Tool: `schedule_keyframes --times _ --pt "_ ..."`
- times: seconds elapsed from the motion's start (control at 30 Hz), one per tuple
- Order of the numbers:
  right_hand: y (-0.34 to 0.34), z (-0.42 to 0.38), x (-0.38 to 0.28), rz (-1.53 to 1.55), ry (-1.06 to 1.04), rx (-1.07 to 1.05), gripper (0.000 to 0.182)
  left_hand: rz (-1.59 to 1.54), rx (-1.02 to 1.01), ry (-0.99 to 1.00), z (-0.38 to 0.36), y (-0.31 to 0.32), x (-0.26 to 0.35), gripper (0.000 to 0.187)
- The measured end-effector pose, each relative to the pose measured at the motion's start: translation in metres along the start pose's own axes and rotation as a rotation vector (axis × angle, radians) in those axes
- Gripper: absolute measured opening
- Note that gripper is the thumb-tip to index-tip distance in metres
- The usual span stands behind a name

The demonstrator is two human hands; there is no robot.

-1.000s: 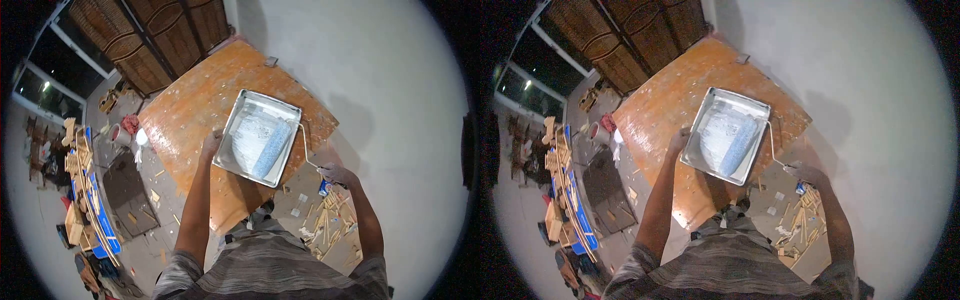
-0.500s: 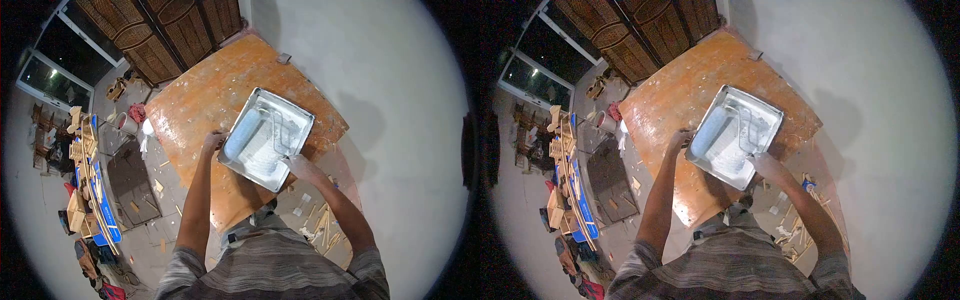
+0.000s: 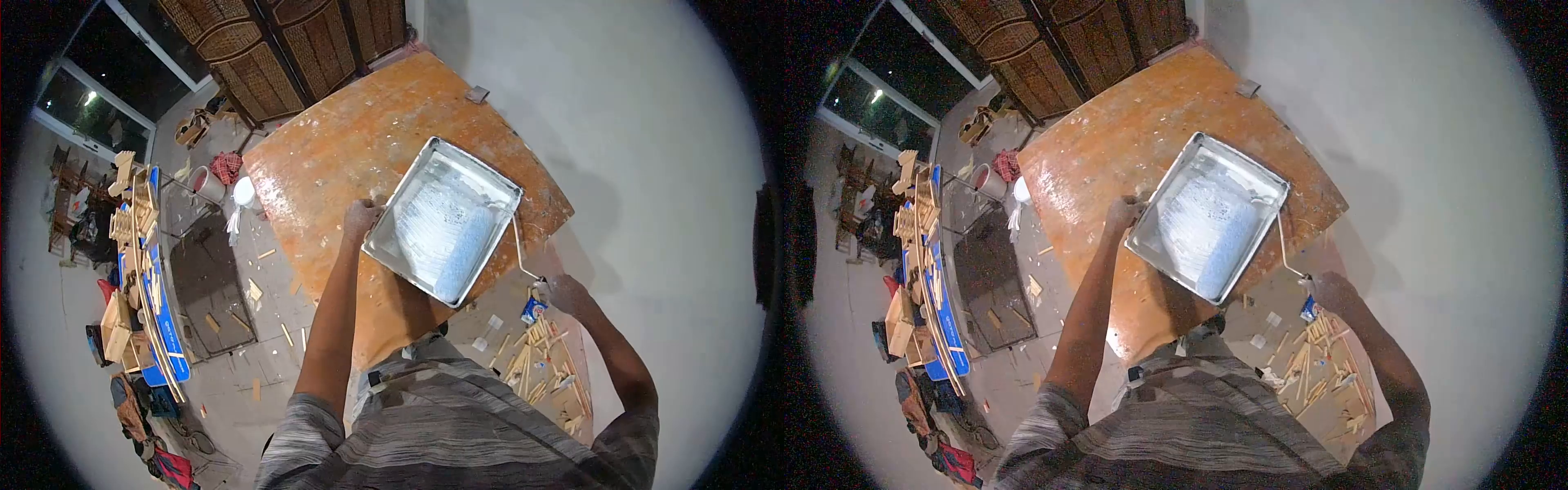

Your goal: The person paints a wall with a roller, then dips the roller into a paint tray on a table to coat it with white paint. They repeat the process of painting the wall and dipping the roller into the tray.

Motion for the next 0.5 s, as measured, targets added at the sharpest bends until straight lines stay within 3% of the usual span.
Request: schedule_keyframes --times 0.07,0.13,0.2,0.27,0.37,0.43,0.5 --pt "-0.016 -0.004 -0.026 0.170 0.041 0.112 0.033 -0.046 -0.020 -0.023 0.002 0.003 -0.005 0.029" --pt "-0.016 0.001 -0.059 0.260 0.191 0.009 0.032 -0.139 -0.048 -0.054 0.006 0.010 -0.019 0.030" --pt "0.022 0.032 -0.085 0.021 -0.161 0.187 0.034 -0.165 -0.050 -0.040 0.008 0.010 -0.021 0.031" --pt "-0.010 0.019 -0.142 -0.018 -0.241 0.266 0.036 -0.183 -0.049 -0.040 0.006 0.012 -0.021 0.030" --pt "0.006 0.036 -0.156 0.246 0.117 0.250 0.023 -0.116 -0.027 -0.021 0.008 0.005 -0.018 0.029" --pt "0.011 0.031 -0.158 0.248 0.137 0.253 0.023 0.034 0.010 0.039 0.010 -0.003 -0.010 0.028" --pt "0.020 0.023 -0.160 0.255 0.097 0.259 0.025 -0.095 -0.093 -0.011 0.011 0.004 -0.016 0.029"
Point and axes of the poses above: each hand's wrist, its own z-axis towards the middle knuckle, its own y-axis out of the palm, x = y × z, the point moved 7 cm from there along z, towards the middle knuckle, and after that the axes turned 13 degrees about y, right-handed, at the moved point
